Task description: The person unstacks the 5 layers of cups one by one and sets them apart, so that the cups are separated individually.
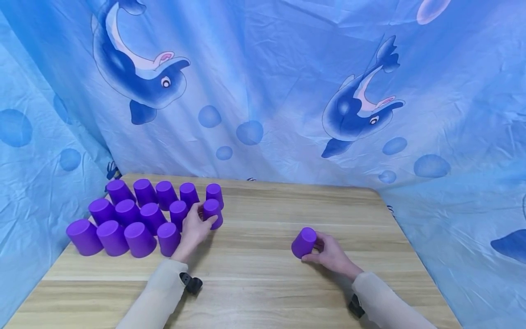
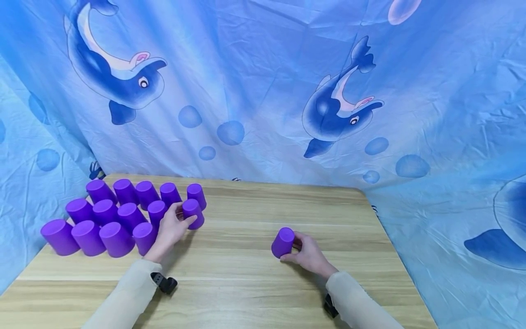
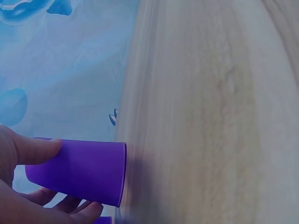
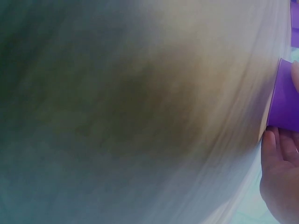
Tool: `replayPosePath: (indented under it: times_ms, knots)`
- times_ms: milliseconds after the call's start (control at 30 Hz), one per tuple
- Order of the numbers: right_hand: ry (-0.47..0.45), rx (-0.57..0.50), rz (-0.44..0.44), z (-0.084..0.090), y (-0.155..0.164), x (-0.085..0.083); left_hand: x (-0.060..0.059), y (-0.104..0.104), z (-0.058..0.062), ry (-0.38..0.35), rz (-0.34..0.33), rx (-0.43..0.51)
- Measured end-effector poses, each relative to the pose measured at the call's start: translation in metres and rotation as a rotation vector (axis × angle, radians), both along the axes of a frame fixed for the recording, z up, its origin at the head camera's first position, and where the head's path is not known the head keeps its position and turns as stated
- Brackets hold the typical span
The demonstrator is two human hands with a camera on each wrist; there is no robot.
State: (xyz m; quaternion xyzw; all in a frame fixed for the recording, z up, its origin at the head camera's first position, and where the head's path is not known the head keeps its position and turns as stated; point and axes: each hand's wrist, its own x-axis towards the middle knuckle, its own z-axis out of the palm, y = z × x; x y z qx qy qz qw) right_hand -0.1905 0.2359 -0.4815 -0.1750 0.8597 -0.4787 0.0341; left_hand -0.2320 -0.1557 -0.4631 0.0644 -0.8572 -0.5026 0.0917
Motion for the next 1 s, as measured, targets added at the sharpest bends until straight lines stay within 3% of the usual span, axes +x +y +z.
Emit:
replayPosePath:
  times_ms: [200, 533, 800, 1000]
  knots:
    - [-0.011, 0.021, -0.001, -0.015, 0.003, -0.007, 0.001, -0.002, -0.002, 0.000, 0.000, -0.012]
    - [-0.027, 0.014, 0.023, -0.006, -0.022, -0.009, 0.001, -0.002, -0.001, 0.002, -0.019, -0.013]
    - [-0.054, -0.016, 0.111, -0.006, -0.055, -0.013, 0.000, -0.004, -0.002, -0.008, -0.021, -0.016]
    - [-0.079, 0.018, 0.116, -0.004, -0.077, -0.015, -0.002, -0.006, -0.003, -0.009, -0.033, -0.014]
